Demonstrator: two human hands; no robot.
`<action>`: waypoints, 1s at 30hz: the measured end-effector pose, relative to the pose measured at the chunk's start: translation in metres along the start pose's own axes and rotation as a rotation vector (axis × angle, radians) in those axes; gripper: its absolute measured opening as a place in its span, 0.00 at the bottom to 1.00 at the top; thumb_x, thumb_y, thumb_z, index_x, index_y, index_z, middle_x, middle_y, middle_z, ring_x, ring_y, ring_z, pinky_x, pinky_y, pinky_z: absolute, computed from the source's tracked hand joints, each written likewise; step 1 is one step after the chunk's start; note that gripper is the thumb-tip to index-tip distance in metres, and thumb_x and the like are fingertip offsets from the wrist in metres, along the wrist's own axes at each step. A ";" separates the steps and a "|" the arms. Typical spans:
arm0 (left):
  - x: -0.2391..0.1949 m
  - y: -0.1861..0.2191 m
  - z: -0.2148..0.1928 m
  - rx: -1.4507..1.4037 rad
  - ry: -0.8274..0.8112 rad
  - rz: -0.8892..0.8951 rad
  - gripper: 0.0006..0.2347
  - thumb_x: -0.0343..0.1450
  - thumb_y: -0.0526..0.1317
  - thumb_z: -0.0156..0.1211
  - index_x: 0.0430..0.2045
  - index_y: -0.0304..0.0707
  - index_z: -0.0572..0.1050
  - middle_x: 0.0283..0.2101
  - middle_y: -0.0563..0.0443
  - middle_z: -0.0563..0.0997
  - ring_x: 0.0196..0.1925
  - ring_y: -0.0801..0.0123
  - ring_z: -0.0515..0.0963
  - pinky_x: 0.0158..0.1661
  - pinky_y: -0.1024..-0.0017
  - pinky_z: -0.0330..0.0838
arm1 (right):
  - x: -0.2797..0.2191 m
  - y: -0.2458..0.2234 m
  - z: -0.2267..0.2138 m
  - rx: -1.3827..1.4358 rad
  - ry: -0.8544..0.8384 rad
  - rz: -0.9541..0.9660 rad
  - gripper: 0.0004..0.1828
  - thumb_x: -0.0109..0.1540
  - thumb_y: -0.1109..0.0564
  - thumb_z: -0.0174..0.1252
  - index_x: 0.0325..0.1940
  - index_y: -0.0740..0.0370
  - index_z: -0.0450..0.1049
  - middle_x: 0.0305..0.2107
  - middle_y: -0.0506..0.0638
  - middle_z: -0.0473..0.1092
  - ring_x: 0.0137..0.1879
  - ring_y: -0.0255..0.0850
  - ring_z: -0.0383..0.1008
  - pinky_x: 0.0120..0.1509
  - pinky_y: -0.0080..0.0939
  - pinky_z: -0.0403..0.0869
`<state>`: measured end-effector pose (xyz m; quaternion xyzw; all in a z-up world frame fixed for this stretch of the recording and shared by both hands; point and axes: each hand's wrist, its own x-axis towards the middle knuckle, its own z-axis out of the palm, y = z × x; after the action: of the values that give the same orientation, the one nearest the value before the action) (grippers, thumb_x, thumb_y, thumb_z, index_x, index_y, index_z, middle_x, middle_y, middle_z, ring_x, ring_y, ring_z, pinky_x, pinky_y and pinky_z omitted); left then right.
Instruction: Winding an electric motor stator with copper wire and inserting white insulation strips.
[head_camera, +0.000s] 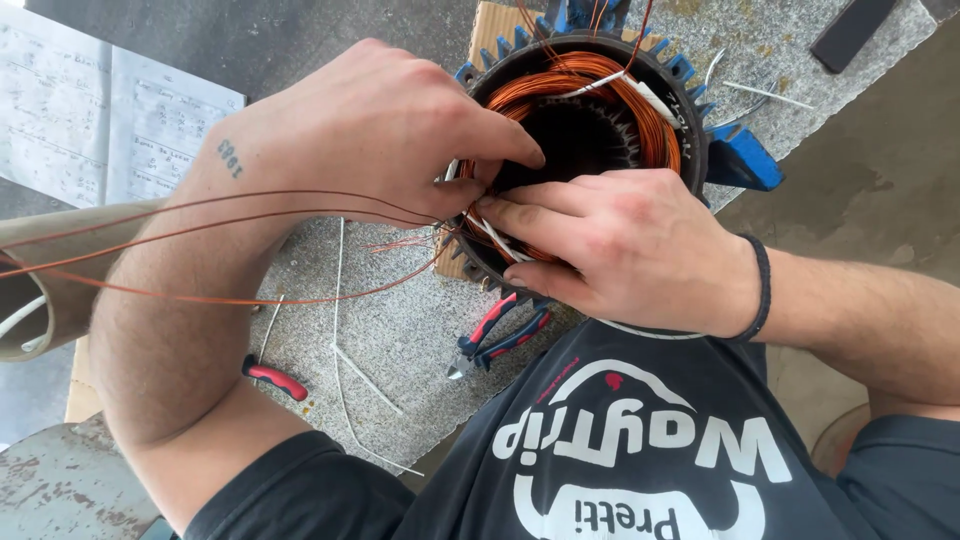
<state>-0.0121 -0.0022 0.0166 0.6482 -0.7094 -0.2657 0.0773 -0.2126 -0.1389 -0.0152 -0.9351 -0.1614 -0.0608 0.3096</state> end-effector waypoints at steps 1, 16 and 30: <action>0.001 0.001 -0.001 -0.002 -0.022 -0.016 0.17 0.61 0.41 0.65 0.46 0.55 0.82 0.27 0.47 0.83 0.29 0.50 0.82 0.28 0.54 0.73 | 0.000 0.000 0.000 0.042 -0.002 0.029 0.22 0.59 0.48 0.66 0.53 0.61 0.77 0.43 0.49 0.77 0.41 0.43 0.78 0.42 0.44 0.75; -0.008 -0.005 -0.001 -0.186 0.061 0.085 0.12 0.62 0.39 0.66 0.39 0.44 0.79 0.25 0.51 0.79 0.31 0.55 0.80 0.32 0.57 0.71 | -0.009 0.010 -0.003 0.022 0.068 -0.160 0.13 0.58 0.55 0.59 0.45 0.62 0.78 0.46 0.54 0.78 0.42 0.40 0.80 0.47 0.40 0.75; -0.134 0.024 0.085 -0.535 1.113 -0.045 0.11 0.63 0.30 0.58 0.39 0.32 0.75 0.29 0.43 0.80 0.20 0.65 0.75 0.24 0.70 0.68 | -0.006 0.021 -0.002 0.029 0.038 -0.238 0.13 0.61 0.57 0.59 0.46 0.66 0.79 0.45 0.58 0.78 0.42 0.40 0.80 0.43 0.37 0.74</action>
<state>-0.0522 0.1507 -0.0128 0.6625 -0.4577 -0.0582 0.5901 -0.2108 -0.1574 -0.0263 -0.9034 -0.2662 -0.1126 0.3168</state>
